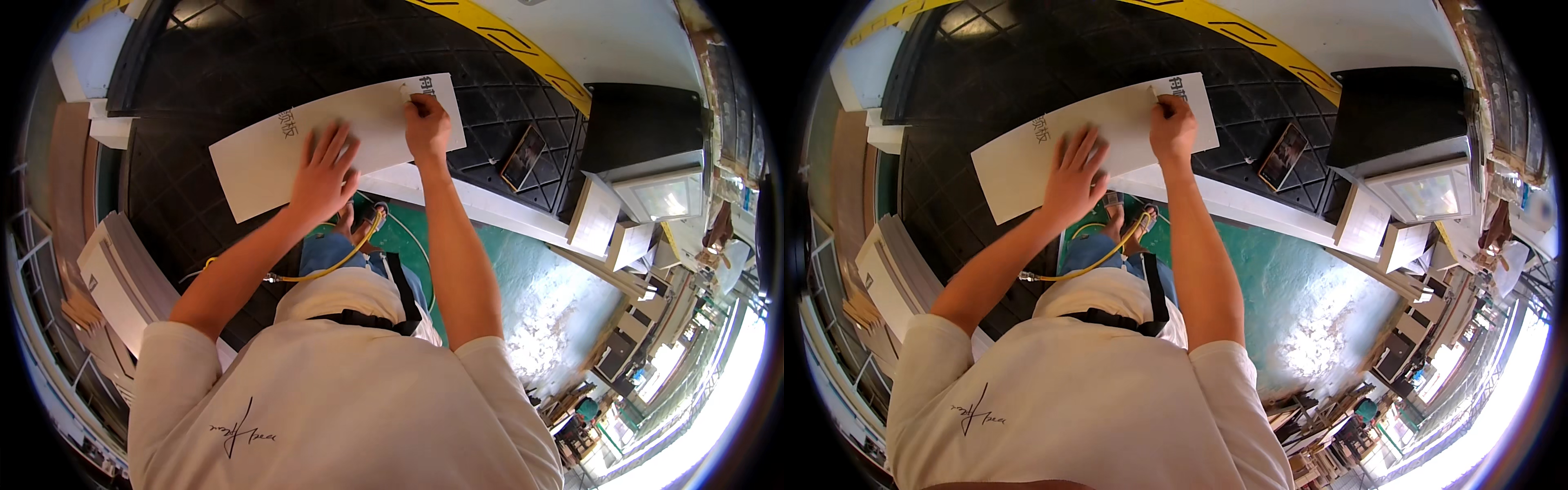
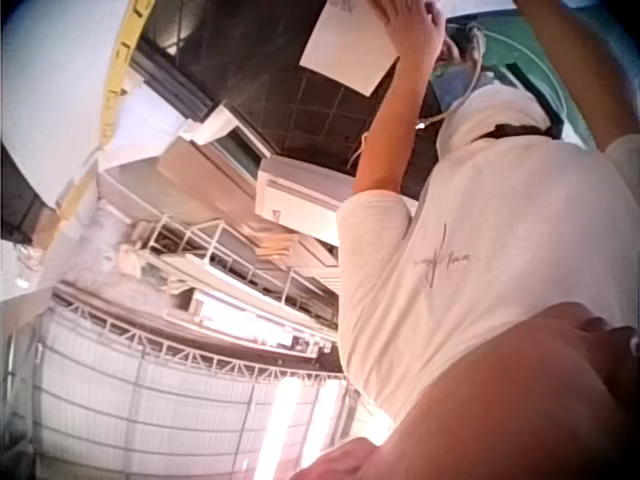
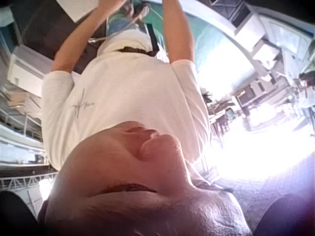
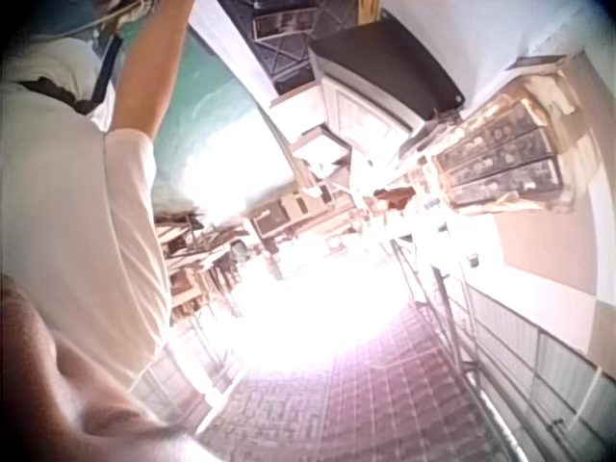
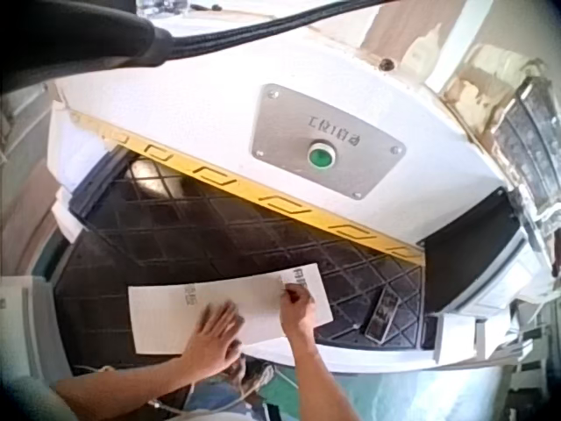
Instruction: The person scrapes the surface of white plastic sheets using a handheld tool. They repeatedly pick up sheets from a stack, place them on a workbench, and scrape the surface to remove residue or labels before moving to the next sheet.
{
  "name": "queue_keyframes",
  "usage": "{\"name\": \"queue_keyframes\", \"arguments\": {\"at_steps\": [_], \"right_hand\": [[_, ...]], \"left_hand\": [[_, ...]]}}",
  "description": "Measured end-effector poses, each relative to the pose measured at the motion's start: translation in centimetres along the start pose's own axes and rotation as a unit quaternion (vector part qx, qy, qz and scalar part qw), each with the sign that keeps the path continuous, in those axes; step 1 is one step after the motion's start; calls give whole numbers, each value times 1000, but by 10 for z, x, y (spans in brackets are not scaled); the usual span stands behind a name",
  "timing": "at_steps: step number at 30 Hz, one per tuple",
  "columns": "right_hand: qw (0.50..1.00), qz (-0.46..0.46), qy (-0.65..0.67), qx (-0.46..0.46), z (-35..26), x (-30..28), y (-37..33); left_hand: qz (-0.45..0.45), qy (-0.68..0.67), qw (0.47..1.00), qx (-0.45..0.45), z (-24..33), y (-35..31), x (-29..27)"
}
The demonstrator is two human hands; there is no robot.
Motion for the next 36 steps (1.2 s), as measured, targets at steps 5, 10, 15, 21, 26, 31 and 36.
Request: {"name": "queue_keyframes", "arguments": {"at_steps": [5, 10, 15, 21, 26, 31, 36], "right_hand": [[988, -84, -12, -126, -50, 62, -22], [960, -95, -50, -259, -86, 122, -54], [950, -59, -168, -255, -68, 109, -23], [935, 105, -305, -145, 10, -53, 101], [953, 81, -226, -185, 8, -62, 108], [965, -61, -136, -215, -55, 63, 29], [926, -12, -250, -283, -30, 35, 60]], "left_hand": [[-54, 59, 997, 21, -7, -58, -2], [-35, 86, 996, 11, -7, -60, 6], [-31, 83, 996, -10, -14, -61, 8], [-50, 76, 996, -7, -10, -56, 11], [-45, 72, 996, -14, -10, -54, 8], [-58, 73, 995, -22, -15, -57, 6], [-53, 69, 996, -20, -12, -57, 7]]}}
Point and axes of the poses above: each hand's wrist, its own y-axis towards the middle knuckle, its own x-axis out of the palm, z = x × y, the point moved 9 cm from there along y, towards the middle knuckle, and after that the axes turned 4 degrees about y, right-handed, at the moved point
